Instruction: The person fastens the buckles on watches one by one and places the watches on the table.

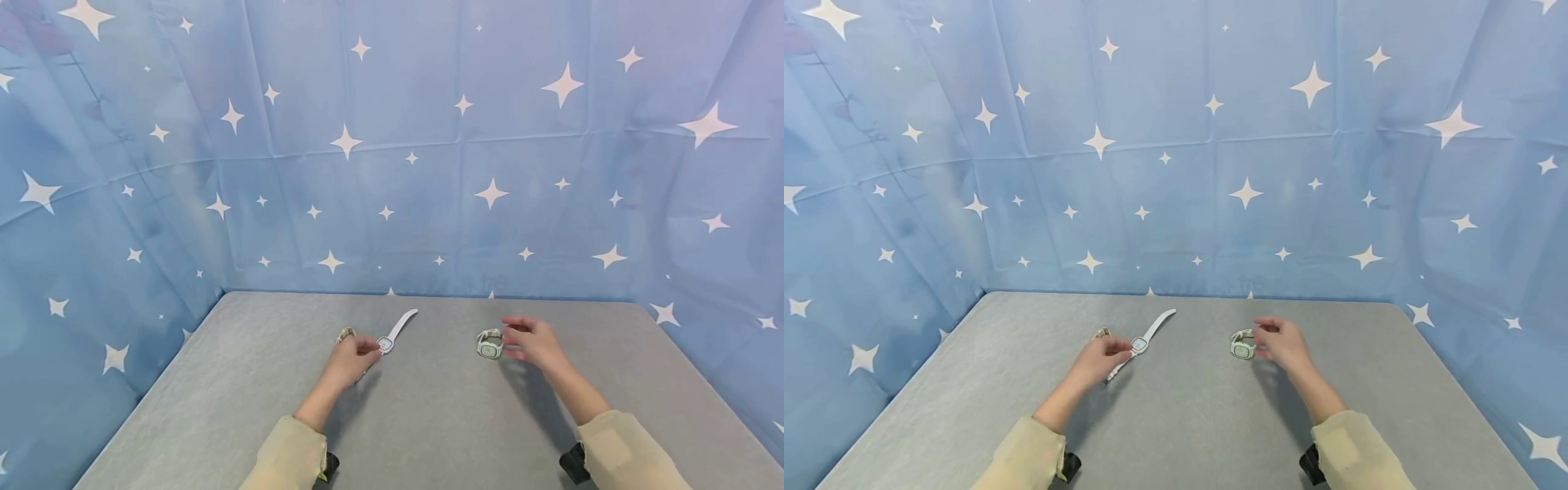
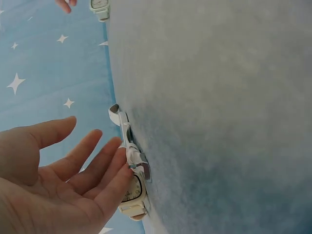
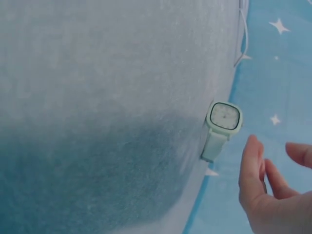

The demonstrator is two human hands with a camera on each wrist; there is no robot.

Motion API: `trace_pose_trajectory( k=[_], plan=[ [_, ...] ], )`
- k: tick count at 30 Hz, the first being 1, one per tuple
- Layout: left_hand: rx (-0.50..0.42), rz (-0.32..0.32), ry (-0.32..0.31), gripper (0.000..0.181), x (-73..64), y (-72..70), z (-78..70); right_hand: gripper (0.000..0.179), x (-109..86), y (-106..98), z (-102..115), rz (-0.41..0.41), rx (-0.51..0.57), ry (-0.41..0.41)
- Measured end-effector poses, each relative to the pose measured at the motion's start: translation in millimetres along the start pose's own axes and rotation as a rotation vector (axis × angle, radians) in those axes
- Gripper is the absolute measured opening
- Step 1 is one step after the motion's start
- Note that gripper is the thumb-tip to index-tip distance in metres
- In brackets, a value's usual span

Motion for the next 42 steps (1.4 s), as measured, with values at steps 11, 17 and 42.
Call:
trace_pose_trajectory(
  k=[11,17,42],
  plan=[
    [0.179,0.043,-0.002,0.027,0.3,6.3,8.3,0.047,-7.0,18,15,0.08,0.068,-0.036],
    [0.311,0.045,-0.062,0.033,1.0,5.7,7.8,0.047,-10.8,29,23,0.123,0.075,-0.06],
    [-0.21,0.185,-0.058,0.024,-8.5,13.0,5.6,0.04,-17.0,58,22,0.228,-0.02,-0.063]
  ],
)
Point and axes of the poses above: each hand's wrist, its own x-axis towards the middle knuckle, its own y-axis out of the palm, z = x × y, the point moved 5 cm from there along x, towards the middle knuckle, and after that the axes turned 15 degrees about z, right-handed, at the moved point
